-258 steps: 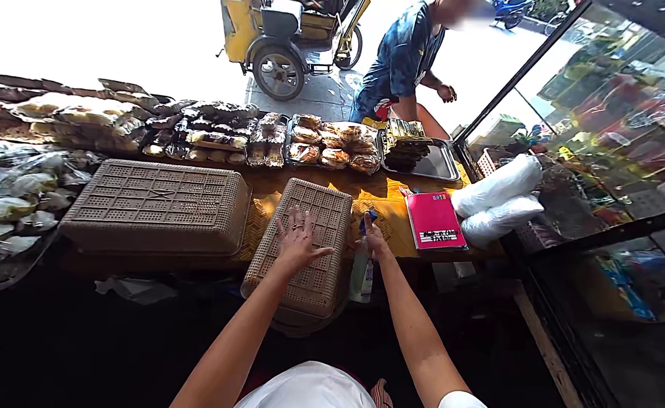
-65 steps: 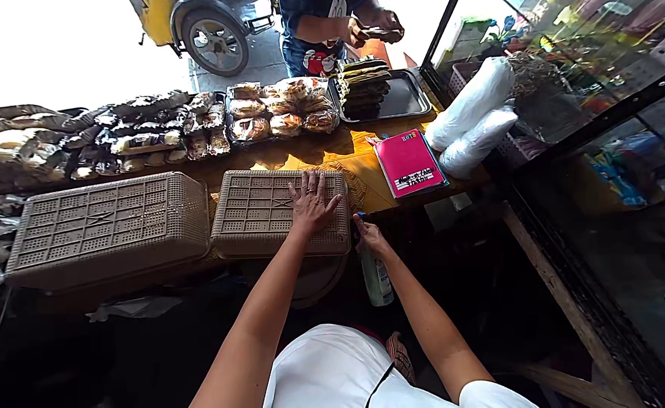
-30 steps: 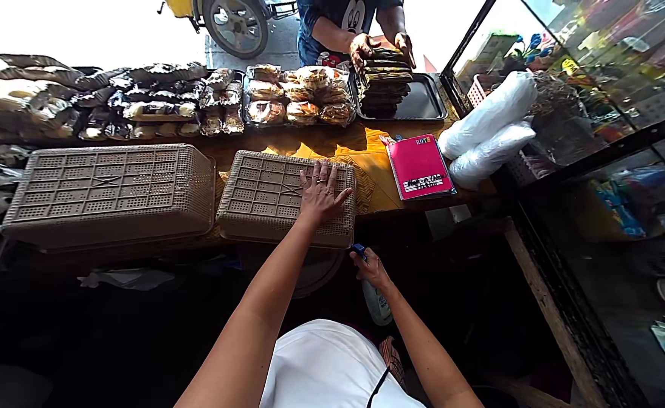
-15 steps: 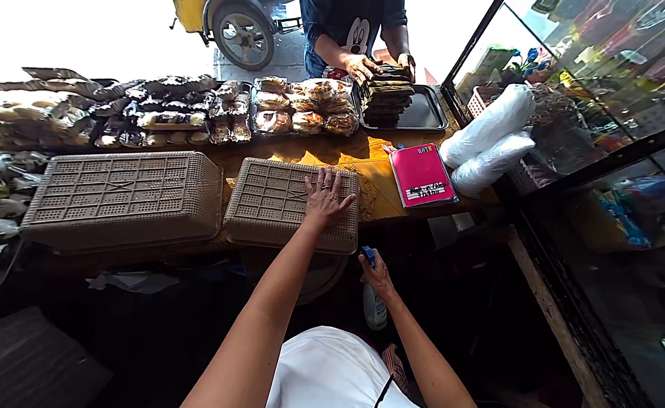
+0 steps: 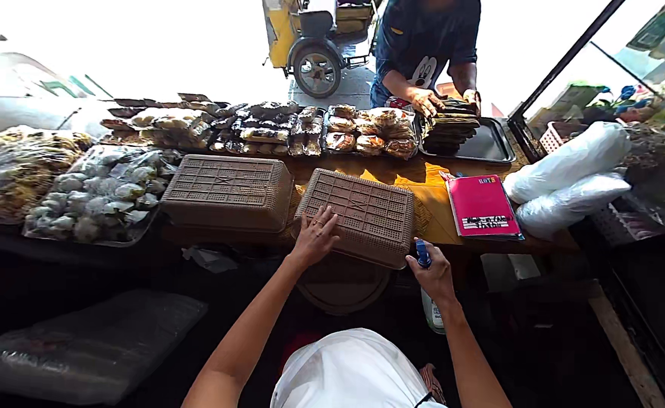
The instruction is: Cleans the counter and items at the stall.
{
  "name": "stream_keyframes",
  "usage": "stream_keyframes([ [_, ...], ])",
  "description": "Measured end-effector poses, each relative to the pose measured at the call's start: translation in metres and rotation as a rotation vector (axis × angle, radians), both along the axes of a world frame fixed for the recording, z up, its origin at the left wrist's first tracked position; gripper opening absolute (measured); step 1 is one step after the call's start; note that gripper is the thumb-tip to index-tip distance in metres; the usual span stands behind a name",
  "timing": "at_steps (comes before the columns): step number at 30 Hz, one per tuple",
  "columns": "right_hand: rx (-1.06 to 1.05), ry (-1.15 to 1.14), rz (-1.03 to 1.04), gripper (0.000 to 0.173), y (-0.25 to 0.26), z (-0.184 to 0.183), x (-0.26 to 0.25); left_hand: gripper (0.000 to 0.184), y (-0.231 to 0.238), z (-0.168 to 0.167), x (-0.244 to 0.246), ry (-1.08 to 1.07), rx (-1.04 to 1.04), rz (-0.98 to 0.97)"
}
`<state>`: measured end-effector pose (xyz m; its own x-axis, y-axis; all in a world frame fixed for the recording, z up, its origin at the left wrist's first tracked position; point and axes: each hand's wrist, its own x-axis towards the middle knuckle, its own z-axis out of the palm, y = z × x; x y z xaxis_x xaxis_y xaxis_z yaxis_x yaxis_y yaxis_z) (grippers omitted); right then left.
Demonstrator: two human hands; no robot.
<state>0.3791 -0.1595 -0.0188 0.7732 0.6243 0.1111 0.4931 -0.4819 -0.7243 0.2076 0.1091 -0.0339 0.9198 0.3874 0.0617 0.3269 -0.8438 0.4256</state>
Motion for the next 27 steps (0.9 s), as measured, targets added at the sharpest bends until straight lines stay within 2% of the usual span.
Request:
stream_keyframes([
  [6, -0.116, -0.134, -0.077, 0.04, 0.041, -0.003, 0.002, 0.046, -0.004, -0.018, 0.004, -0.112, 0.06, 0.087],
  [14, -0.176, -0.166, -0.069, 0.039, 0.093, 0.002, 0.054, 0.046, -0.003, -0.022, 0.032, -0.143, 0.057, 0.237],
  [19, -0.191, -0.123, -0.082, 0.042, 0.108, 0.002, 0.062, 0.055, 0.009, -0.002, 0.025, -0.02, -0.129, 0.129],
  [22, -0.168, -0.081, -0.117, 0.042, 0.109, -0.002, 0.059, 0.055, 0.032, 0.023, 0.001, -0.123, -0.268, 0.047],
  [24, -0.147, -0.03, -0.15, 0.043, 0.109, -0.002, 0.058, 0.062, 0.065, 0.034, -0.028, -0.298, -0.172, 0.107],
  [25, -0.136, 0.006, -0.168, 0.043, 0.11, -0.003, 0.056, 0.068, 0.089, 0.036, -0.047, -0.306, -0.092, 0.147],
  [27, -0.11, 0.083, -0.227, 0.044, 0.112, -0.001, 0.053, 0.08, 0.141, 0.034, -0.087, -0.174, -0.005, 0.201],
])
